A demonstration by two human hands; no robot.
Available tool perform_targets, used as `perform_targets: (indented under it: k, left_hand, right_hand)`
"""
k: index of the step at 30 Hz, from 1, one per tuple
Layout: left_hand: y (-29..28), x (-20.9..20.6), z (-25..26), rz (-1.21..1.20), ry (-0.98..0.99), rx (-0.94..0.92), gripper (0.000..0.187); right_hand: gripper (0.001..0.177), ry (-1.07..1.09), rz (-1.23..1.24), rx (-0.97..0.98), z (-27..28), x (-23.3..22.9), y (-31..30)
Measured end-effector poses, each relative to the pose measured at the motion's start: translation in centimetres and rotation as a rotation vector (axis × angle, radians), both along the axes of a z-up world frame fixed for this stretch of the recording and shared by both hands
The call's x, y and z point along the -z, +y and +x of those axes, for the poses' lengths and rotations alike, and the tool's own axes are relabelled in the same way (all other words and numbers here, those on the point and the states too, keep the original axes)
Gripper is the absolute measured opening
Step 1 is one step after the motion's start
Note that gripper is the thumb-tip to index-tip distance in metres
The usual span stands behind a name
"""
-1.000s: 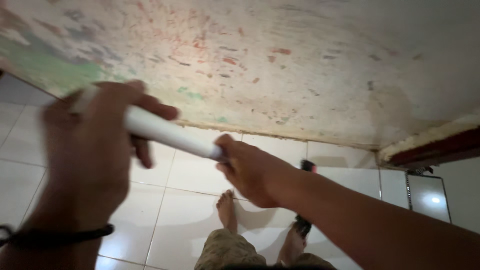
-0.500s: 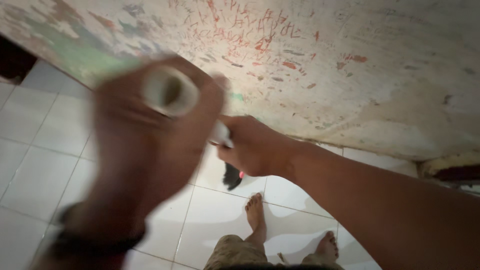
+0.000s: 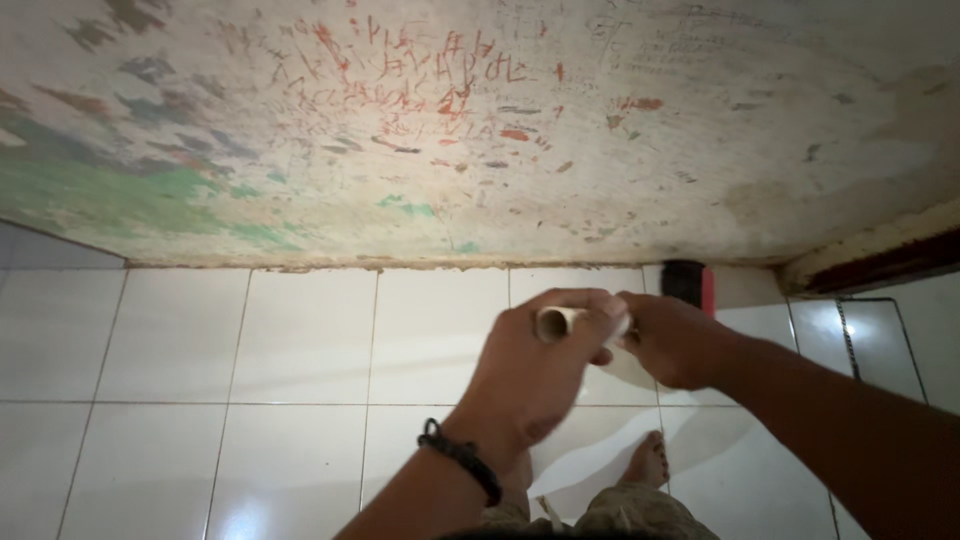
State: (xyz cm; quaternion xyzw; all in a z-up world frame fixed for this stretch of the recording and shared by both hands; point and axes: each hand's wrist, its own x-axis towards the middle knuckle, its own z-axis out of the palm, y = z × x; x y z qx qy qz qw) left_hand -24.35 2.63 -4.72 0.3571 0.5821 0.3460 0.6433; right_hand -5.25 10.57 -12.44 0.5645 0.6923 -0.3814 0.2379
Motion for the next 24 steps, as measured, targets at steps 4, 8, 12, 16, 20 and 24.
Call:
perform_targets:
  k: [4,8,12,16,20,24]
  left_hand:
    - [1.0,-0.2,-3.3,-0.026,-0.041,-0.195,0.036]
    - [0.6,-2.9,-10.1,0.315,0.195,-0.5,0.026]
    - [-1.5,-6.5,-15.6,0.816,0.724,-0.424,0.031]
    - [-1.3,-5.1,-15.7,1.01,0.958,-0.286,0.025]
    - [-1.3,-1.0,-11.0,0.519,0.386,-0.333,0.022]
    - [-0.6,1.9,-5.1,-0.019,0.162,-0.03,0.034]
  right_hand:
    - [0.038,0.131,0.169,-0.062,-3.4,-2.1,0.9]
    - [0.032,0.424,0.175,-0.028,-10.6,-5.5,-0.1]
    - [0.027,0.612,0.118,-0.163,-16.8,-9.1,-0.9]
    - [0.028,0.407,-0.01,-0.209,-17.7,-9.2,-1.0]
    - [0.023,0.258,-0.099,-0.14,-13.9,-4.6,-0.9]
    - [0.036,0.173,0.012,-0.009,-4.7,0.7,-1.4]
